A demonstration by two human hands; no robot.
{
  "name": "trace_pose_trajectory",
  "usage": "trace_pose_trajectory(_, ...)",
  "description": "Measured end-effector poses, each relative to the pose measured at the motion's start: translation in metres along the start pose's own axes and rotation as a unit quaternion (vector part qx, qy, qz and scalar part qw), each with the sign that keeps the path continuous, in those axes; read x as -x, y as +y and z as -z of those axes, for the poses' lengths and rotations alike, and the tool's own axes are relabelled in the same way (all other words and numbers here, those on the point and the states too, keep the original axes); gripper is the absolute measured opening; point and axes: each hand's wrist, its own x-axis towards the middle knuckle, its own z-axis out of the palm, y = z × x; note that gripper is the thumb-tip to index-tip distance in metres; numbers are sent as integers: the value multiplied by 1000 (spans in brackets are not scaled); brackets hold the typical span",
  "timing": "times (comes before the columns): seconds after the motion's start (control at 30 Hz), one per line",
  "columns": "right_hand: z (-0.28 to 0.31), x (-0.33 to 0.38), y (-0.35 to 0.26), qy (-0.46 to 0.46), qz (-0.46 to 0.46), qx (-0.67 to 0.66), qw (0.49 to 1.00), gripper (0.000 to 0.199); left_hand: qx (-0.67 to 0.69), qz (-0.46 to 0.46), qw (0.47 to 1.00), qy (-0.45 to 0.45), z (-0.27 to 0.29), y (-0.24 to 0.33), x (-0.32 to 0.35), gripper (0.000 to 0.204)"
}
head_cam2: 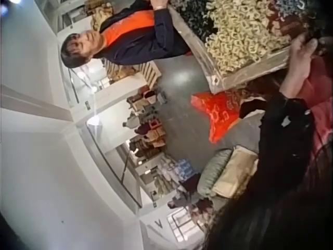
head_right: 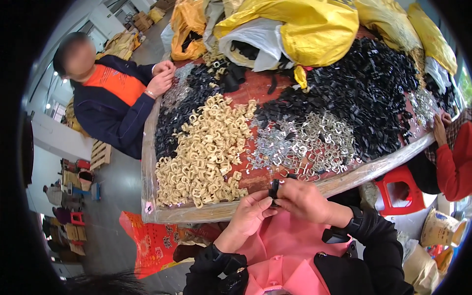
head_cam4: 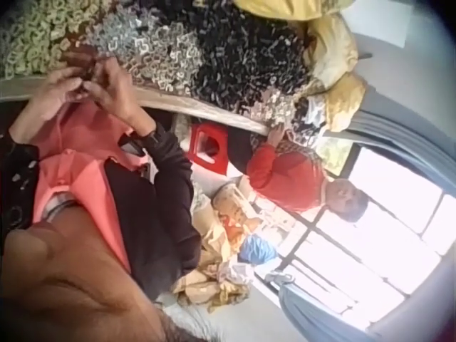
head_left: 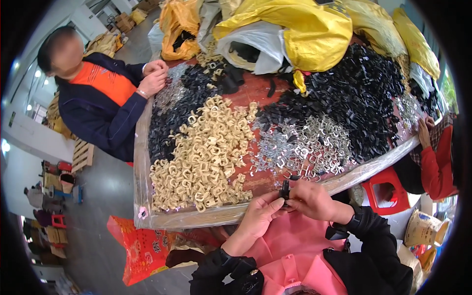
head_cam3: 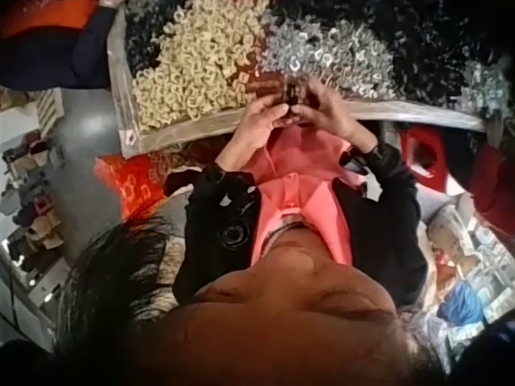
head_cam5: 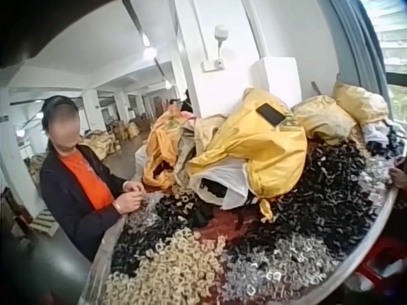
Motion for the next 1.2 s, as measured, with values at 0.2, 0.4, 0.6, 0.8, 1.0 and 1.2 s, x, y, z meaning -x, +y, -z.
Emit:
trace_pose_trajectory(0.2,-23,-21,21,-149,-137,-321,925,12,-52,-30,997,41,18,14,18,27)
trace_pose_trajectory(0.4,-40,-83,21,-156,154,-38,975,17,6,-136,983,125,68,27,42,26)
trace_pose_trajectory(0.6,-80,-102,42,-126,218,216,943,21,60,-148,978,132,81,19,49,24)
trace_pose_trajectory(0.8,-81,-109,42,-147,202,153,956,21,69,-175,972,142,81,26,49,22)
trace_pose_trajectory(1.0,-45,-91,14,-82,87,-72,990,10,68,-168,975,124,70,20,32,24)
trace_pose_trajectory(1.2,-32,-49,21,-34,-5,-231,972,17,50,-141,984,96,41,8,21,25)
